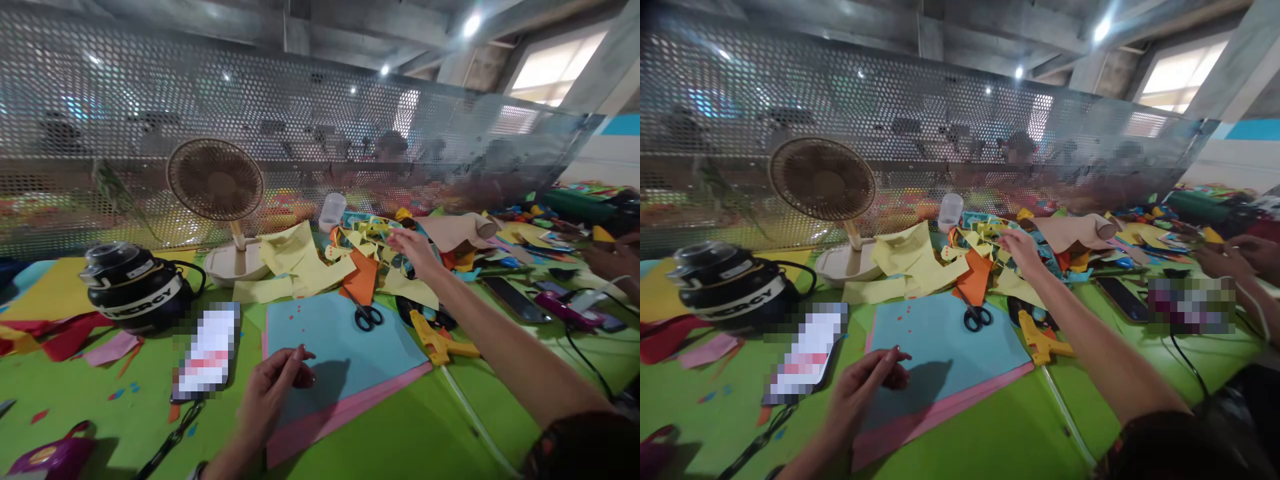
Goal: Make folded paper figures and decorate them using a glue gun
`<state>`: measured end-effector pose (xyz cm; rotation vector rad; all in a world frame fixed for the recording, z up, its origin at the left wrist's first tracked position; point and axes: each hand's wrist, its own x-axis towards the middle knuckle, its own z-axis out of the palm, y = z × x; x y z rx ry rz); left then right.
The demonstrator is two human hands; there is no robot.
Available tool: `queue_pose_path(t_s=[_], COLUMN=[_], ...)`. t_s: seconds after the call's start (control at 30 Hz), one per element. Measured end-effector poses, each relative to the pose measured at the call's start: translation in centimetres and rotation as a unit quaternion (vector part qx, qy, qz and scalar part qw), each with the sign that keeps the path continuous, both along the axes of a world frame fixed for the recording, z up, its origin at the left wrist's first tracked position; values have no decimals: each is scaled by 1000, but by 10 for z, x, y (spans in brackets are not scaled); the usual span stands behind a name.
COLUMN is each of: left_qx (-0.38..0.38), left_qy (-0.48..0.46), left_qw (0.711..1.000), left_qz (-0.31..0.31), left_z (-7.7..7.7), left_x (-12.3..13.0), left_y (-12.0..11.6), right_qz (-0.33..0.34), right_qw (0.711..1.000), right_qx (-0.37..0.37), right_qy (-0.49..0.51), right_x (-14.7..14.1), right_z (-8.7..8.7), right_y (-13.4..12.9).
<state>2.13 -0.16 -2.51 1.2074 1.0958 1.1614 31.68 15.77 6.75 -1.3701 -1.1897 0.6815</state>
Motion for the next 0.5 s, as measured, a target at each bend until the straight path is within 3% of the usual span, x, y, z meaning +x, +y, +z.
queue_pose_path(t_s=[0.17,0.37,0.5], left_qx=[8,15,48], left_qy=[9,10,64], left_qw=[1000,1000,995], left_qz=[-15,-26,-61], left_z=[0,2,1], left_x=[-2,-3,-3], left_y=[2,0,0], right_qz=[38,20,123], right_qw=[999,999,974], right_qx=[-11,0,-44], right_qy=[-16,-37,-186], right_x=[4,31,11], right_z=[-18,-5,-19], right_y=[-69,-119,-146])
